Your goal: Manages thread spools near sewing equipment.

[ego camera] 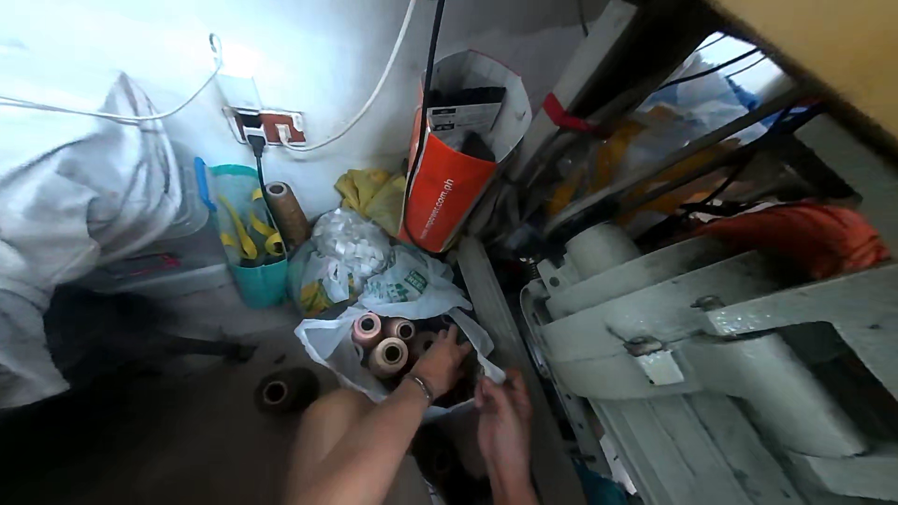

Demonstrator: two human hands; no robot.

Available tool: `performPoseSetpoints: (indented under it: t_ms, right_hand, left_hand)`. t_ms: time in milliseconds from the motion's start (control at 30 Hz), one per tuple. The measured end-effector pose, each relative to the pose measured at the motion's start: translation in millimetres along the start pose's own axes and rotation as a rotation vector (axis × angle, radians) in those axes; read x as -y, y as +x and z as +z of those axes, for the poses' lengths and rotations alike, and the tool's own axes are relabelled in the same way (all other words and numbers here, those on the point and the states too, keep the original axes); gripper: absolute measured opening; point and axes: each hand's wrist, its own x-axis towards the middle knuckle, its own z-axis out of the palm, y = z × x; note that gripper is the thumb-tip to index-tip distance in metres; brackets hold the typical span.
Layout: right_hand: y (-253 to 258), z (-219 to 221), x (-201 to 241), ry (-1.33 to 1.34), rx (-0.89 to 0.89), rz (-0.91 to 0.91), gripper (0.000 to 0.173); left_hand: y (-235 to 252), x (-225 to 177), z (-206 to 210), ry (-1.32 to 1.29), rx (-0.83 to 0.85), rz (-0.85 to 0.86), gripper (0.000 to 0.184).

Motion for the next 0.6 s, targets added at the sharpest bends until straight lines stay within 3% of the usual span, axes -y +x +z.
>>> performPoseSetpoints:
  t_ms: [67, 267, 433, 600]
  right_hand:
    - [-1.6, -2.2, 4.3, -0.013, 0.011, -0.019, 0.015]
    - [-6.8, -10.9, 5.7, -0.062, 0.125, -0.081, 0.014]
    - [-6.2, -12.3, 1.2, -0.295, 0.157, -0.133, 0.011]
    - [-8.3, -5.6, -2.4, -0.369, 0.173, -0.178, 0.009]
  left_hand:
    - [0.6, -2.2, 6.9, 0.038, 0.044, 0.06, 0.033]
    - [0.4, 1.7, 9.9, -0.018, 0.1, 0.039, 0.042]
    - [-11.8, -10.3, 7.4, 0.128, 0.184, 0.149, 0.036]
    - [-27.3, -12.8, 4.2, -0.019, 0.163, 0.227, 0.032]
